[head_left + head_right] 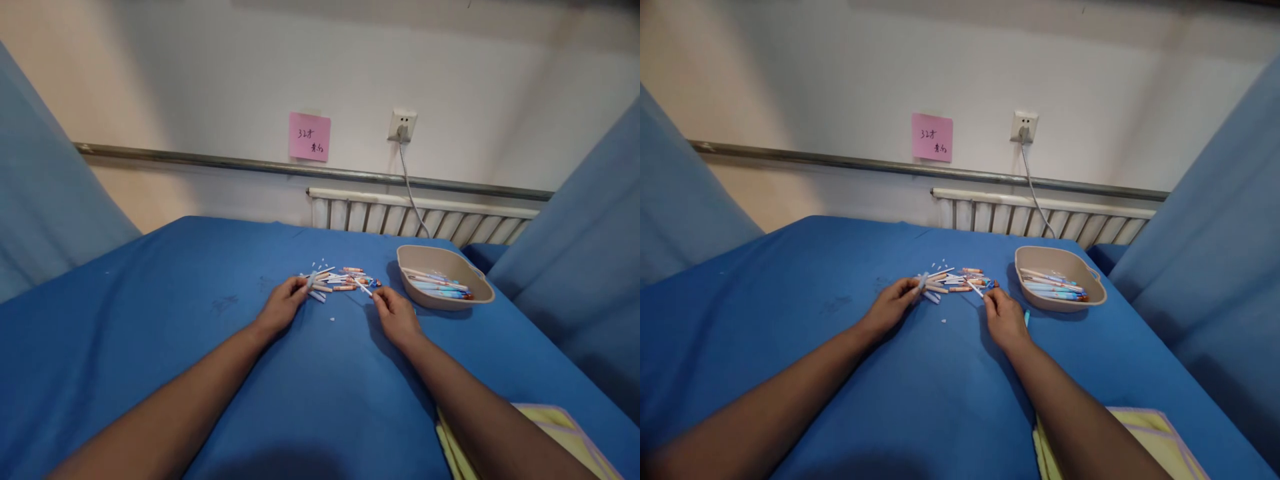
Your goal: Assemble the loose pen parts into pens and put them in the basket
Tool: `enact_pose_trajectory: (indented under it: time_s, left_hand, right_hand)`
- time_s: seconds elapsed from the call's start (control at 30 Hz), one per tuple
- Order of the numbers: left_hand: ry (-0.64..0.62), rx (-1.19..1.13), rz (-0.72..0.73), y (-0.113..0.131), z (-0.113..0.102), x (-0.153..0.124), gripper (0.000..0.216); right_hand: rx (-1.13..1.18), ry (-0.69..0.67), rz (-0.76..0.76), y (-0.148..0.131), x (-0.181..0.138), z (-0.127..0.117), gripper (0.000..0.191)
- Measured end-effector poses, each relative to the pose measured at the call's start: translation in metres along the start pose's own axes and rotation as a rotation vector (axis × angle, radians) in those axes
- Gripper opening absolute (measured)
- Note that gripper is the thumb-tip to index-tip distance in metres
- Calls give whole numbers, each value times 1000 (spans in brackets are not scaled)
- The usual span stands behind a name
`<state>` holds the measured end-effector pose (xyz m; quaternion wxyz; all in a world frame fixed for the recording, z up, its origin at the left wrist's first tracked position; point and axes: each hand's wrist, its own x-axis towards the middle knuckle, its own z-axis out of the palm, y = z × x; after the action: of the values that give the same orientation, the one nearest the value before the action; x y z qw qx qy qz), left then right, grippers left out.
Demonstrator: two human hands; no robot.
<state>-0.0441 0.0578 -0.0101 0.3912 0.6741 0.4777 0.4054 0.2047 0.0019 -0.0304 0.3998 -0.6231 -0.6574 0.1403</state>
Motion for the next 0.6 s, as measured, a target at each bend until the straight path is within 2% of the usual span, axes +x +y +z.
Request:
enact_pose_trajectory:
  time_s: [0.1,0.2,0.33,0.6]
  left_hand:
    - [86,-367,-185,-2,-7,5,22]
    - [138,-574,-276,2,-15,5,14]
    - [180,-622,-298,7,-19,5,13]
    - [102,-609,-306,3,-11,6,20]
  right_hand:
    - [57,7,50,5,1,3,25]
    - [122,17,62,7,1,5,25]
    - [153,24,70,7,1,6,25]
    - [323,21,119,11,2,12,30]
